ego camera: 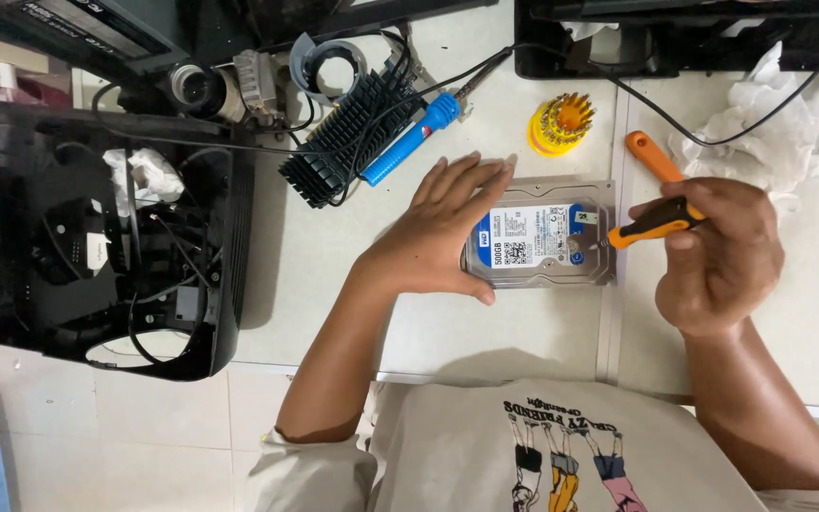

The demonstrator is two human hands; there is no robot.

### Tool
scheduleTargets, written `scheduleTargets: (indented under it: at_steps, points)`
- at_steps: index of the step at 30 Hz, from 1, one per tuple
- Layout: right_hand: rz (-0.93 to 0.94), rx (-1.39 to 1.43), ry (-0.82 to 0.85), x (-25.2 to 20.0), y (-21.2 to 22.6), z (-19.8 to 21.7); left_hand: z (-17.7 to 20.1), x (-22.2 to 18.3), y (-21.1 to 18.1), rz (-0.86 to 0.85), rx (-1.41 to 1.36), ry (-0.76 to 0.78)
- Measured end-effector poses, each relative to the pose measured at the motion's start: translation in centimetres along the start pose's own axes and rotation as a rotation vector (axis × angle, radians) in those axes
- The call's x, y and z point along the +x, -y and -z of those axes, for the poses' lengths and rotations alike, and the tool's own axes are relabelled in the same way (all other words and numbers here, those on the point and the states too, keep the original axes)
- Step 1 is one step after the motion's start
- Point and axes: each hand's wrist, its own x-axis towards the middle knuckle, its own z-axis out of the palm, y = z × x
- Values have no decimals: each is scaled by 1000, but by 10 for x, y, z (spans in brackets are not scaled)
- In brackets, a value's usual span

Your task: Removing a hard drive from a computer case, cleaning it, and unscrewing its components.

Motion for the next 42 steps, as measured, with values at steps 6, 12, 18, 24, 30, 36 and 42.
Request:
scheduleTargets:
  at_steps: [6, 12, 18, 24, 30, 36, 42]
  points:
    - [-68, 230, -47, -25, -13, -12, -2, 1, 7, -38, -116, -87]
    - [-37, 184, -14, -32, -22, -10, -3, -6, 23, -120, -698, -297]
    - [19, 43, -12, -18, -24, 17, 2, -7, 27, -117, -787, -271]
    - [18, 31, 122, -20, -7, 33, 3, -1, 12, -90, -241, -113]
    - [17, 56, 92, -47, 10, -1, 2, -1, 4, -38, -97, -78]
    - [92, 16, 37, -54, 11, -7, 0, -1, 6, -22, -78, -64]
    - [66, 80, 86, -54, 8, -10, -3, -1, 8, -20, -81, -76]
